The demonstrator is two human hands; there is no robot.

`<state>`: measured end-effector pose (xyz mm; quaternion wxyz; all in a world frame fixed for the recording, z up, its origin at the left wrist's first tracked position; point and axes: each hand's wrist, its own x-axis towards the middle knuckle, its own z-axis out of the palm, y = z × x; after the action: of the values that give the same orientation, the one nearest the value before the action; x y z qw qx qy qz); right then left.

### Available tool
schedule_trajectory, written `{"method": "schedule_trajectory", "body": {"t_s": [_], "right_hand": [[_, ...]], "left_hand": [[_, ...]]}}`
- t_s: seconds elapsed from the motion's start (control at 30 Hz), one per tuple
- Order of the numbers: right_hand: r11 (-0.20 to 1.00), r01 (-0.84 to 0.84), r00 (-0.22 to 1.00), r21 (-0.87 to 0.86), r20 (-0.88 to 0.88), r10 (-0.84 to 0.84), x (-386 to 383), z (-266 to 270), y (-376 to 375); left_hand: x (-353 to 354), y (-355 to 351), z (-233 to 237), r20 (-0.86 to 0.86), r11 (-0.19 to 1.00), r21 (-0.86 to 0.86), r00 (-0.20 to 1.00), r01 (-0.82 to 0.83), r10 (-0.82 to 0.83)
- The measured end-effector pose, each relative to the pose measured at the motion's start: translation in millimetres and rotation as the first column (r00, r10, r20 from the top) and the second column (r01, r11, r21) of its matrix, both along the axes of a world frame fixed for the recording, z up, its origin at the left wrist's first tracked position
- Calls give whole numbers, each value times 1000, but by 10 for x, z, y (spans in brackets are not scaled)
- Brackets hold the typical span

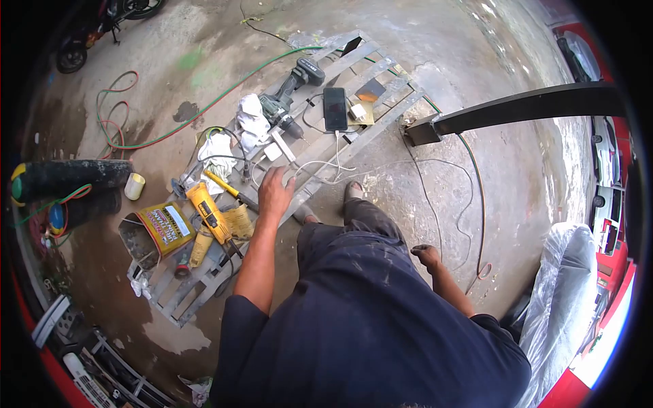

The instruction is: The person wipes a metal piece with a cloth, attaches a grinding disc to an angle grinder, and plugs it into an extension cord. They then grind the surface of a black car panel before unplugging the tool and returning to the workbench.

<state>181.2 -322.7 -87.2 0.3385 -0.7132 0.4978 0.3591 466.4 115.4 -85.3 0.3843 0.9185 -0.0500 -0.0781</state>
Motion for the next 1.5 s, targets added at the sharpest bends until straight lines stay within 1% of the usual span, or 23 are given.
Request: {"method": "schedule_trajectory", "body": {"t_s": [0.07,0.1,0.17,0.2,0.27,0.4,0.43,0.47,0.5,0.57,0.6,0.67,0.8,0.9,0.97,1.0,1.07,1.13,1.2,1.27,1.37,1.43,1.5], "right_hand": [[997,29,995,72,97,-36,-24,-56,-88],[996,37,994,80,104,-45,-20,-23,-96],[973,201,972,114,103,-213,-13,26,-138],[970,207,970,126,103,-220,-99,-44,-227],[939,298,937,169,135,-321,-362,-219,-408],[911,355,925,212,61,-375,-785,-418,-956],[887,415,902,202,34,-429,-865,-415,-1093],[862,470,877,191,10,-481,-891,-435,-1242],[863,461,881,208,5,-472,-900,-462,-1415],[866,482,870,134,41,-491,-987,-509,-1776],[878,473,874,75,84,-478,-1013,-521,-1946],[878,479,863,-11,190,-469,-900,-457,-2211],[868,496,824,-6,317,-469,-723,-440,-2537],[865,499,823,51,285,-492,-599,-397,-2477],[867,474,836,153,233,-498,-642,-477,-2411],[878,456,855,145,203,-477,-639,-473,-2337],[889,440,874,131,164,-457,-587,-470,-2254],[950,302,938,74,157,-310,-369,-120,-2141],[948,317,936,6,159,-314,-273,30,-2104],[940,332,939,-76,121,-322,-73,260,-2103],[951,294,951,-99,129,-281,122,434,-2153],[941,309,948,-134,126,-293,235,506,-2187],[909,397,913,-127,158,-377,238,497,-2293]], "left_hand": [[12,-172,101,14,1000,-13,1000,16,-16],[9,-273,143,-1,999,-17,999,45,-45],[-17,-511,220,-13,997,-9,997,81,-81],[-51,-646,255,-43,993,5,992,119,-119],[-113,-944,257,-96,981,52,979,187,-181],[-265,-1717,336,-171,961,36,949,273,-264],[-320,-1943,364,-175,963,57,952,263,-250],[-358,-2179,386,-194,952,39,937,303,-290],[-388,-2409,396,-212,939,17,919,343,-332],[-482,-2810,336,-110,909,-6,903,417,-416],[-522,-2987,380,-117,912,1,906,410,-407],[-491,-3322,506,-180,859,-13,843,513,-506],[-354,-3636,570,-156,807,-41,794,589,-588],[-144,-3754,553,-168,797,-62,781,601,-602],[20,-3781,566,-231,818,-43,790,574,-567],[84,-3789,509,-235,819,-50,791,571,-565],[197,-3779,352,-161,839,-60,824,541,-543],[293,-3800,265,-170,830,-58,814,555,-556],[486,-3867,148,-151,820,-55,807,570,-571],[617,-3952,-54,-154,740,-139,724,658,-673],[964,-4080,64,-195,719,-170,692,674,-695],[1142,-4160,31,-181,725,-201,702,659,-689],[1290,-4227,-5,-162,728,-230,712,646,-683]]}}
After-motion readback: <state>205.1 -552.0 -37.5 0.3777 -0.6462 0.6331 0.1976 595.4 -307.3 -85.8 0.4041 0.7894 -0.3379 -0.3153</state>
